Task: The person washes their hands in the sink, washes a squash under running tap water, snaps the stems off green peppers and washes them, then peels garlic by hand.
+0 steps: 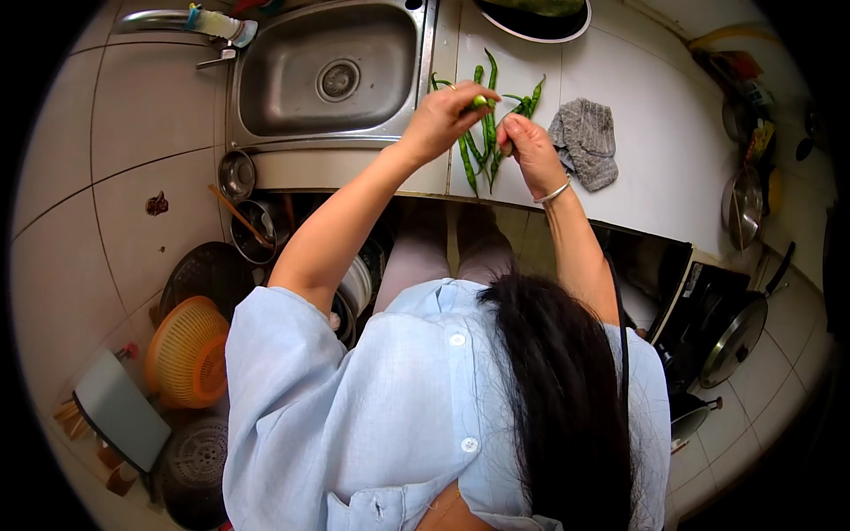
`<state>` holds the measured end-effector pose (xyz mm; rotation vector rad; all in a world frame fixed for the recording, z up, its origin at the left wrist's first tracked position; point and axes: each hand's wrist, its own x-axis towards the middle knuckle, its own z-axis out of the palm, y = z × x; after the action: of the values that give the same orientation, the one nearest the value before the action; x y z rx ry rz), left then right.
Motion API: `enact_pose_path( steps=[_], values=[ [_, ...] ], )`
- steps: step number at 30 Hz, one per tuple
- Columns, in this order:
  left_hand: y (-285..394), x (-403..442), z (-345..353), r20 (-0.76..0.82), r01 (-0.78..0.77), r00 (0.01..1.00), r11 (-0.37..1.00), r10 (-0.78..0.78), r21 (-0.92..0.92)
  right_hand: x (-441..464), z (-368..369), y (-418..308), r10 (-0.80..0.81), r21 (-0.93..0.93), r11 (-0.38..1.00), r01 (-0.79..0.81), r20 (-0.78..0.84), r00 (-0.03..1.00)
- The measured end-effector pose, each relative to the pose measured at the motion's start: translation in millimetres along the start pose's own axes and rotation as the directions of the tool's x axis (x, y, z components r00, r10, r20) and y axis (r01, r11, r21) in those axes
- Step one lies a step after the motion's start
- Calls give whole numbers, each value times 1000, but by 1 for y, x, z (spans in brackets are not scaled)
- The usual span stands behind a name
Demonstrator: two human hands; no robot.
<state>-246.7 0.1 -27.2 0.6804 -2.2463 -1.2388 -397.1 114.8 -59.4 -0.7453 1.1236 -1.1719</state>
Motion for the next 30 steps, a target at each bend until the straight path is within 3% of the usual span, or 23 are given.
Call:
enact_pose_path(
  steps=[1, 2, 3, 5, 6, 9, 11, 14, 17, 20, 23, 25, 27, 28, 30],
  values=[
    [-3, 1, -1, -48, 37, 998, 997, -41, -69, 0, 4, 7, 4, 1, 1000, -4, -34, 999],
    [-5, 2, -4, -73, 85, 993, 984, -97, -157, -1, 11, 15, 99, -56, 993, -105, -104, 990],
    [-6, 2, -6, -92, 108, 987, 972, -129, -207, -3, 15, 25, 63, -293, 952, -91, -103, 993],
    [-7, 3, -10, -128, 146, 973, 942, -192, -303, -5, 24, 46, -4, -703, 709, -46, -69, 998],
    [-3, 4, -14, -114, 164, 972, 937, -207, -309, -7, 35, 48, -11, -853, 510, -111, -136, 991],
    [-8, 0, -7, -126, 107, 977, 903, -174, -416, -15, 52, 38, 59, -970, 199, -143, -134, 989],
    [-6, -1, -7, -154, -14, 988, 986, -12, -168, -14, 56, 40, 102, -980, 135, -148, -135, 986],
    [7, 1, -2, -129, -141, 979, 983, 156, 118, -11, 58, 38, 138, -986, 73, -152, -141, 980],
    [11, 5, 8, -63, -331, 930, 901, 362, 281, -5, 52, 46, 100, -986, 82, -147, -138, 985],
    [8, 0, 16, 137, -337, 942, 854, 307, 397, 1, 43, 51, 88, -962, 220, -161, -144, 986],
    [-2, -2, 18, 244, -315, 942, 850, 229, 421, 7, 23, 46, 59, -827, 540, -155, -147, 987],
    [-13, -2, 16, 288, -351, 927, 820, 239, 452, 13, 16, 42, 9, -523, 847, -96, -167, 986],
    [-22, -2, 14, 304, -351, 922, 848, 240, 397, 14, 3, 8, 464, -186, 858, -479, -121, 878],
    [-24, 0, 11, 303, -358, 919, 861, 254, 363, 15, 1, 6, 455, -96, 882, -462, -87, 887],
    [-21, 2, 7, 301, -225, 947, 904, 115, 363, 18, -7, 7, 450, 143, 881, -452, 45, 892]
  ],
)
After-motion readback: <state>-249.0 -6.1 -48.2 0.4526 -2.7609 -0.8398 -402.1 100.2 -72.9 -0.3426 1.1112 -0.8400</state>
